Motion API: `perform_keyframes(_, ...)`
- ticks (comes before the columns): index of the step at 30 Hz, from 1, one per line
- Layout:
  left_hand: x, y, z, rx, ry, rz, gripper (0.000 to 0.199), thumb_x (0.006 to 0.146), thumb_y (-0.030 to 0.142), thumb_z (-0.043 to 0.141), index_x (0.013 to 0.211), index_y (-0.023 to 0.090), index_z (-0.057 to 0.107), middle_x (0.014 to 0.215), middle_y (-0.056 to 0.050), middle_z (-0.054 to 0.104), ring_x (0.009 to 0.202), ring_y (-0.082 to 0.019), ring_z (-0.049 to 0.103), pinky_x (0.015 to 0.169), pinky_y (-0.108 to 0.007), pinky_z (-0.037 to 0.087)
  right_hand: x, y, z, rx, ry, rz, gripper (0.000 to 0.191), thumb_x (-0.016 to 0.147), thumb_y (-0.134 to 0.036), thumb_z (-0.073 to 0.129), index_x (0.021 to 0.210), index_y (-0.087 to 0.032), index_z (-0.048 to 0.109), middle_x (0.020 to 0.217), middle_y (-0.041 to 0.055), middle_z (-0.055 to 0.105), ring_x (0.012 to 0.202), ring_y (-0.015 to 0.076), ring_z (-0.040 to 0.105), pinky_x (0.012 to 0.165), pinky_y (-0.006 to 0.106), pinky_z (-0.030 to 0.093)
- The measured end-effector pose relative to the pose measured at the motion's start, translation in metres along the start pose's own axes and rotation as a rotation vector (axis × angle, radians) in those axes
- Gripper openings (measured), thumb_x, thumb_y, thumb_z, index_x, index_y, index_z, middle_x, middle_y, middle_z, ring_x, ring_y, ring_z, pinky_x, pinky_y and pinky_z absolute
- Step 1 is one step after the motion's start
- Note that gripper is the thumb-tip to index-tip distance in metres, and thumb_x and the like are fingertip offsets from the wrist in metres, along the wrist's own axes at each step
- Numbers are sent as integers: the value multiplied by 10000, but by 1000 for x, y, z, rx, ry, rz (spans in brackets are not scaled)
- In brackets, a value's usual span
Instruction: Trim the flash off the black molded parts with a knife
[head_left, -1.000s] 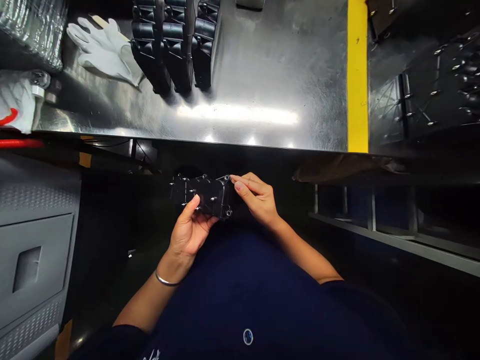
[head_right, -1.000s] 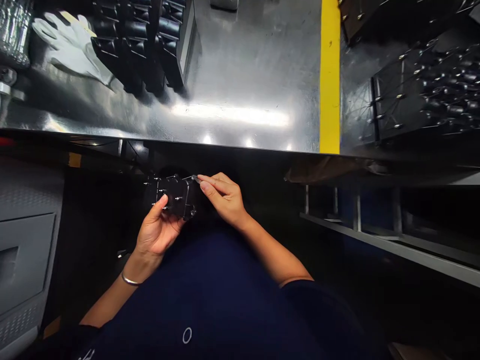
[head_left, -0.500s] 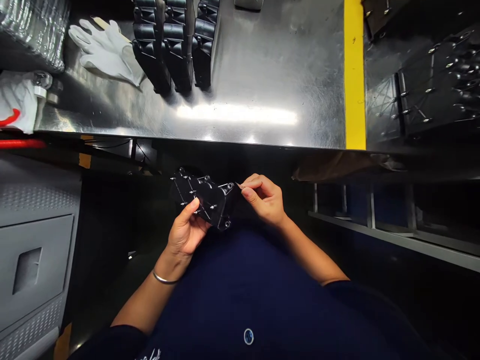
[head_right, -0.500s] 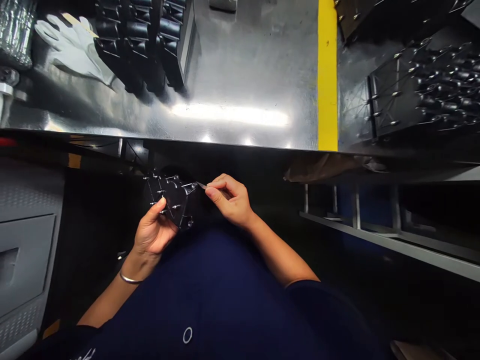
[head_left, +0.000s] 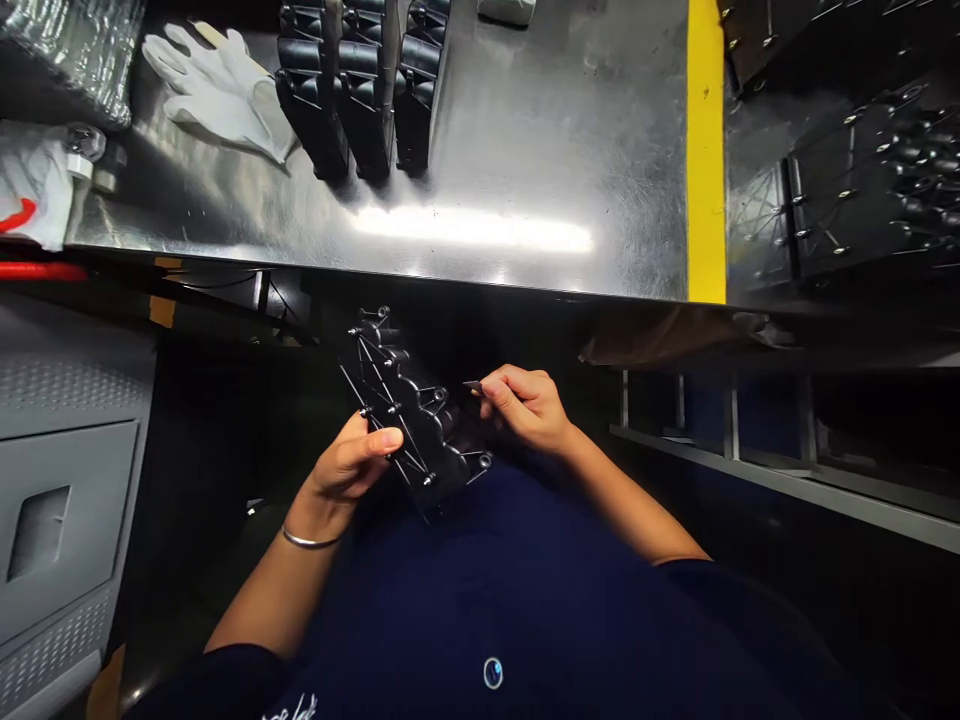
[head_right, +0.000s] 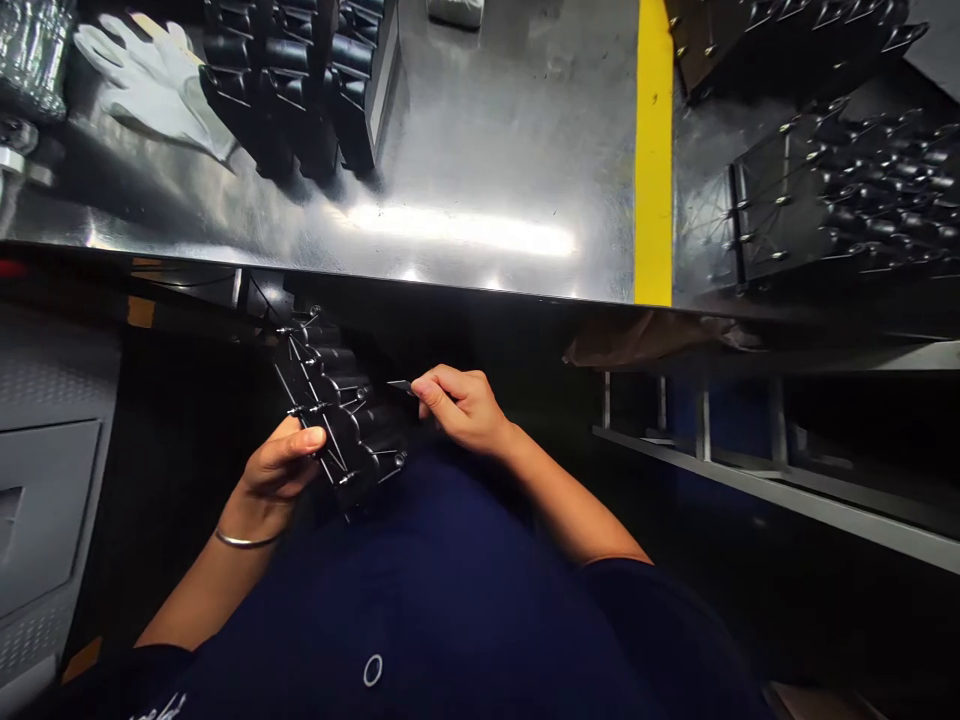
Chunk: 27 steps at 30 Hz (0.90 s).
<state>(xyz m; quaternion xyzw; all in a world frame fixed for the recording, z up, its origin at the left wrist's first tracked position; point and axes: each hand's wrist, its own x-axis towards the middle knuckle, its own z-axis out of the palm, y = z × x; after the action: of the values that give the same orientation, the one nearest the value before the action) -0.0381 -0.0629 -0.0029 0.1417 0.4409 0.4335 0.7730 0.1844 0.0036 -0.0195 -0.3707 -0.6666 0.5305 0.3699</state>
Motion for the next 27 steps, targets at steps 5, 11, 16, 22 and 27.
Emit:
perform_keyframes(5,4,10,-10,98,-44,55,524,589,304,848,1060,140,690,829,-85,757,862,-310,731,802,-423,598,-1,-19,-9,-191,-335,-393,441,980,-525,456,754,-170,588,599,-2,561,524,89,503,502,221,380)
perform_keyframes(11,9,6,-7,61,-25,37,450,545,299,877,928,137,705,798,-93,754,883,-329,733,826,-436,598,3,-18,-7,-289,-354,-500,529,902,-579,569,563,-201,419,521,-48,380,477,80,347,473,258,236)
perform_keyframes(16,11,-2,-6,-77,111,8,336,544,230,862,828,145,703,772,-95,753,920,-348,737,825,-431,608,5,-14,-6,-350,-204,-443,446,862,-612,600,680,-210,540,588,-20,485,541,110,437,511,263,291)
perform_keyframes(22,11,-8,-6,-114,151,0,296,560,251,872,776,143,701,728,-93,746,949,-359,732,870,-463,594,6,-11,-7,-414,-217,-364,529,853,-639,594,570,-209,471,555,-25,431,517,103,376,492,284,224)
perform_keyframes(27,13,-11,-5,-123,124,-3,314,566,265,878,806,144,716,745,-86,751,929,-342,735,878,-453,586,7,-13,-7,-420,-198,-400,529,891,-645,527,599,-207,480,564,-12,477,529,106,409,490,281,233)
